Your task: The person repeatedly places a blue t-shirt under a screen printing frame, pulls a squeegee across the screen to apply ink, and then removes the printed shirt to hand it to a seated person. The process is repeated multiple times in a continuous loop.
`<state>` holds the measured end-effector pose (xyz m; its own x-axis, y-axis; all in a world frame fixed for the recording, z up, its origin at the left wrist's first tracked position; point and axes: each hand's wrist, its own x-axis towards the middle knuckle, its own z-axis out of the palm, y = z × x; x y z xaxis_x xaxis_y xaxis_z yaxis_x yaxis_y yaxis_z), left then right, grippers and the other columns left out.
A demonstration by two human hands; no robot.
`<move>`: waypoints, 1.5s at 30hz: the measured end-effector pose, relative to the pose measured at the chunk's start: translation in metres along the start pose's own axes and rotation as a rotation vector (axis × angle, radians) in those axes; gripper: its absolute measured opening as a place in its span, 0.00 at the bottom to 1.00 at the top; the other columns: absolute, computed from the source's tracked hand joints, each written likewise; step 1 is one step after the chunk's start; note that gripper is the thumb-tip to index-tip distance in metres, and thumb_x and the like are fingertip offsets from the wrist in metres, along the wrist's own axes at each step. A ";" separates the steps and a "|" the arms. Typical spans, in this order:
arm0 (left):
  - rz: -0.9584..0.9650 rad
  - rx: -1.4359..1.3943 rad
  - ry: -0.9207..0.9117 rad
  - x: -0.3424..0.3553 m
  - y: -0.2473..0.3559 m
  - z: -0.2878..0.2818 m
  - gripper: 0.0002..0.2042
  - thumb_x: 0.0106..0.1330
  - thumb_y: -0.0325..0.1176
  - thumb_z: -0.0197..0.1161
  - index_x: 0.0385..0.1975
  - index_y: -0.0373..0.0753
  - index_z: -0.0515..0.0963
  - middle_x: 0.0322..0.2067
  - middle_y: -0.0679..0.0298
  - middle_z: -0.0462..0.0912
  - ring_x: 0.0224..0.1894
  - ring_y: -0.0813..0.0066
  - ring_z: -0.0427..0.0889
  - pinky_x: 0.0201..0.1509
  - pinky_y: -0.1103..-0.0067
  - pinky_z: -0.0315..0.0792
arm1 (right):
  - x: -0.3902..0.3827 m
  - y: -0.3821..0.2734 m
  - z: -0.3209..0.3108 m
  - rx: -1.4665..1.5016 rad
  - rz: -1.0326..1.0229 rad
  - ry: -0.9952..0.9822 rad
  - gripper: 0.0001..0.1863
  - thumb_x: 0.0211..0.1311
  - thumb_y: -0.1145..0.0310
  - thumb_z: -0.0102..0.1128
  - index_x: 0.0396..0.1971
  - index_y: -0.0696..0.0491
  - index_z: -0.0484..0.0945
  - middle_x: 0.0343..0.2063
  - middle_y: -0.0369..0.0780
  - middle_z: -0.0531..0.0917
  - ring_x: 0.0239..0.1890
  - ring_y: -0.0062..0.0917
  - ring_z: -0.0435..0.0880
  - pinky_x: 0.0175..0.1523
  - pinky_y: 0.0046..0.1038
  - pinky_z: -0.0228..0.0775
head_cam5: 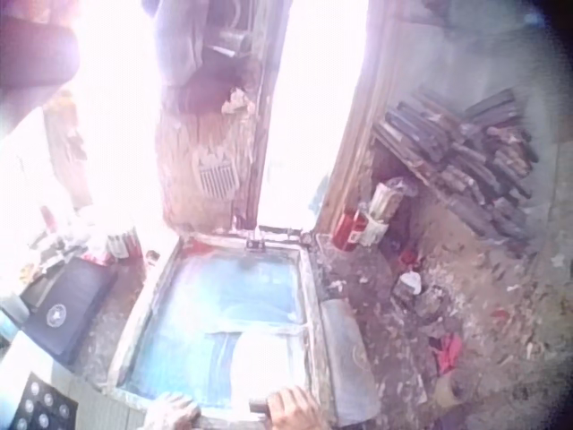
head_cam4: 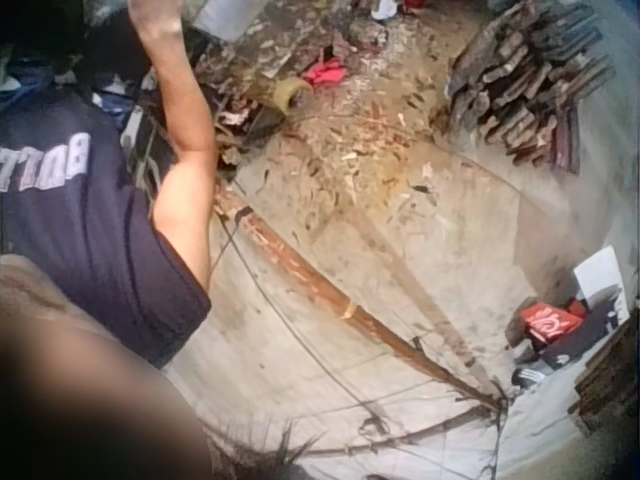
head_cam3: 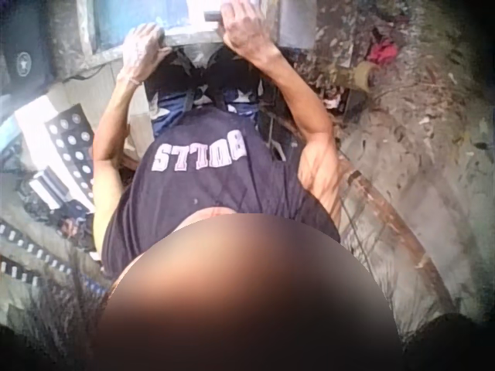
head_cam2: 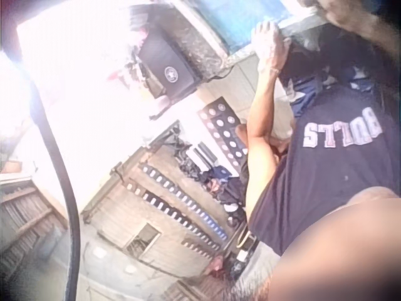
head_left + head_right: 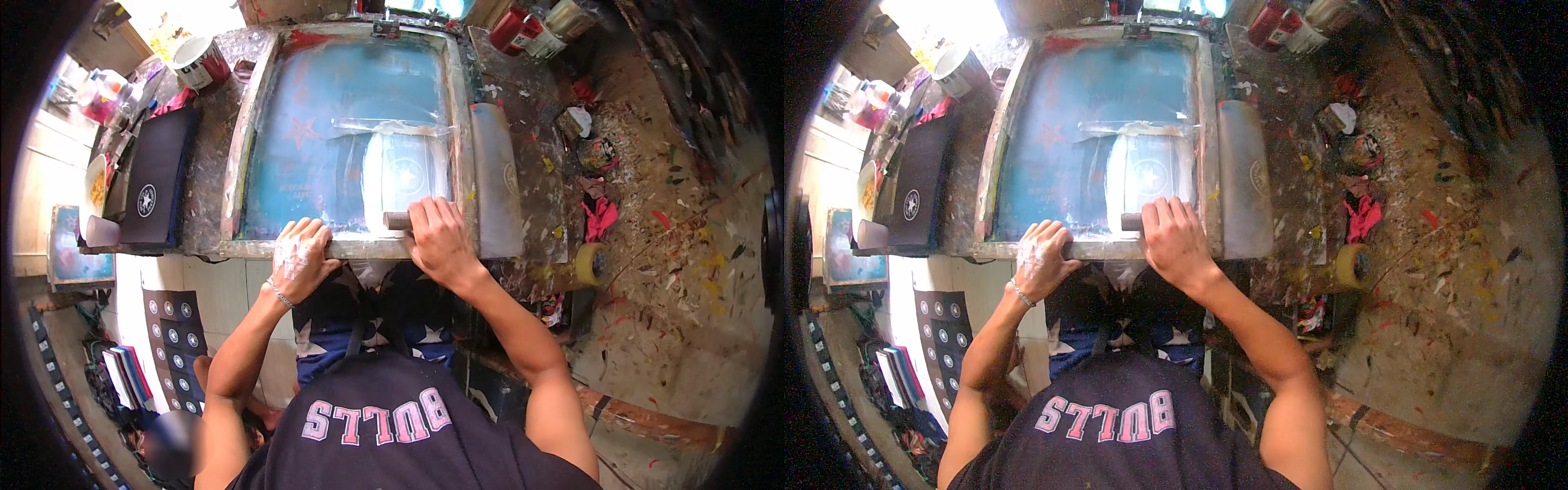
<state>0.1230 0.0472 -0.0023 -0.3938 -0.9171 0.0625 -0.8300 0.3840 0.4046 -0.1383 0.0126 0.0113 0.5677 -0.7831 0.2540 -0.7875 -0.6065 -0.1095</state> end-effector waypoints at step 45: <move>-0.664 -0.581 0.281 0.154 -0.014 0.087 0.20 0.55 0.46 0.73 0.35 0.31 0.87 0.28 0.48 0.87 0.33 0.59 0.89 0.43 0.69 0.80 | 0.128 0.034 -0.184 -0.222 -0.130 0.651 0.30 0.59 0.39 0.63 0.20 0.54 0.77 0.17 0.46 0.80 0.21 0.44 0.83 0.28 0.40 0.74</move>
<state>0.0403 -0.0900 -0.0776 0.2648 -0.9513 -0.1576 -0.4931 -0.2740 0.8257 -0.1367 -0.0835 0.2171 0.4564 -0.4217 0.7835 -0.7925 -0.5929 0.1425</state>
